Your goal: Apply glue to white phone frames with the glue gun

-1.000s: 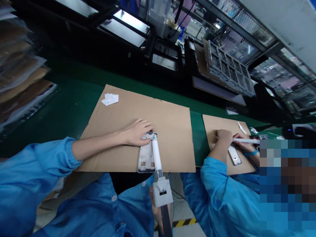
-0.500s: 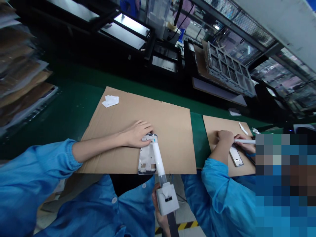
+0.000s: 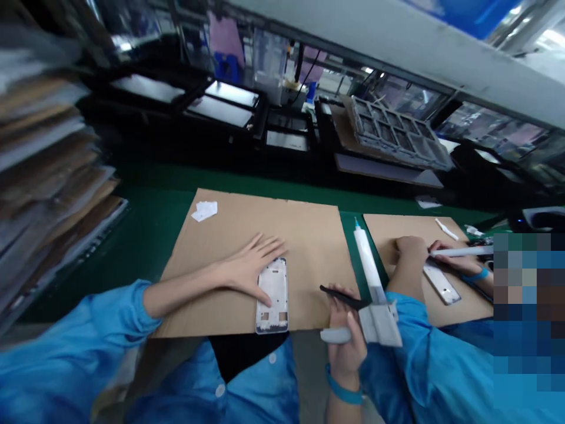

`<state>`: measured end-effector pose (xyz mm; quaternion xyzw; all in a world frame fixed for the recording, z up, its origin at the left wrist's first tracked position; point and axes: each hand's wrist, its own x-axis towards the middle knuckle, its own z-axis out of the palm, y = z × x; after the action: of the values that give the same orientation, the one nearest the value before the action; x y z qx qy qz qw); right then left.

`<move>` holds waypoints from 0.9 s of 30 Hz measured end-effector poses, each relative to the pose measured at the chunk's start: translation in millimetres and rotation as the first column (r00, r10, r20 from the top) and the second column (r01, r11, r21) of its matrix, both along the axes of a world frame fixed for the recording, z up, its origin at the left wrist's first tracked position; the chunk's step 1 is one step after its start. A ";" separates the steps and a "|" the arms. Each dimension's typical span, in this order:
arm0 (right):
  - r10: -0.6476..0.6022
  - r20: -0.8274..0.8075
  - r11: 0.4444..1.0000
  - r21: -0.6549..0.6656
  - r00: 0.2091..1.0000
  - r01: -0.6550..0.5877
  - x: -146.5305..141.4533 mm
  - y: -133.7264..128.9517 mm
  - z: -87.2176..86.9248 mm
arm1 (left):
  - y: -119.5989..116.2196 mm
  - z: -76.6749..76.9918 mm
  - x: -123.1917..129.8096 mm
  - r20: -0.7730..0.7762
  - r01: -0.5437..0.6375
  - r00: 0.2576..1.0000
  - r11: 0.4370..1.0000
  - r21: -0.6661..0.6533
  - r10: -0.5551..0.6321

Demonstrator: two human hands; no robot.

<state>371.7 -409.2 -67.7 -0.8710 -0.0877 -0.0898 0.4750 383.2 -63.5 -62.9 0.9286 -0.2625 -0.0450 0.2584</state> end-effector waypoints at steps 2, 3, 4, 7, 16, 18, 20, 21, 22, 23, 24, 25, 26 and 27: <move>-0.007 -0.092 0.880 0.472 0.996 0.050 0.2 23.8 -8.5 | 5.4 -2.2 0.9 0.010 -0.083 0.997 0.996 0.022 0.083; 0.002 -0.151 0.761 0.641 0.989 0.096 3.6 32.4 -11.0 | 9.4 -2.9 2.9 0.051 -0.192 0.980 0.981 0.011 0.192; 0.011 -0.204 0.660 0.737 0.979 0.147 7.8 38.3 -13.0 | 14.0 -3.0 5.7 0.111 -0.319 0.941 0.947 -0.020 0.319; -0.022 -0.289 0.557 0.792 0.957 0.251 17.3 43.8 -18.3 | 27.6 0.0 14.1 0.266 -0.539 0.781 0.825 -0.169 0.565; 0.005 -0.333 0.494 0.821 0.943 0.288 23.4 47.4 -29.5 | 31.4 1.5 4.5 0.200 -0.306 0.934 0.952 0.026 0.295; 0.007 -0.330 0.529 0.802 0.944 0.277 27.2 49.2 -28.1 | 30.9 2.7 6.7 0.198 -0.284 0.943 0.956 0.069 0.266; 0.021 -0.314 0.564 0.787 0.949 0.248 31.1 50.9 -22.3 | 29.8 5.5 10.7 0.193 -0.286 0.945 0.953 0.104 0.263; 0.025 -0.301 0.578 0.782 0.953 0.232 32.4 51.7 -18.2 | 28.9 7.7 12.2 0.186 -0.287 0.947 0.950 0.122 0.262; 0.027 -0.290 0.586 0.780 0.957 0.220 32.8 52.4 -13.9 | 27.9 10.6 12.4 0.178 -0.287 0.949 0.947 0.141 0.261; 0.028 -0.289 0.588 0.779 0.957 0.218 31.9 52.8 -10.2 | 26.8 14.4 10.6 0.168 -0.283 0.952 0.945 0.164 0.256; 0.023 -0.301 0.582 0.779 0.953 0.232 29.3 52.4 -8.2 | 26.0 19.4 6.4 0.155 -0.275 0.956 0.942 0.190 0.248; 0.016 -0.324 0.567 0.782 0.946 0.259 25.2 50.8 -8.5 | 25.6 25.8 -0.5 0.137 -0.261 0.962 0.940 0.221 0.235; 0.005 -0.358 0.546 0.783 0.934 0.297 20.1 47.4 -11.8 | 25.7 33.7 -10.2 0.112 -0.246 0.968 0.936 0.252 0.224; -0.006 -0.392 0.528 0.780 0.920 0.335 14.8 41.9 -18.2 | 26.4 43.3 -22.4 0.084 -0.231 0.973 0.932 0.281 0.216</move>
<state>386.6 -367.2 -86.0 -0.5448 0.1366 -0.0150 0.8273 360.9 -37.2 -19.6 0.9810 -0.1523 -0.0290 0.1168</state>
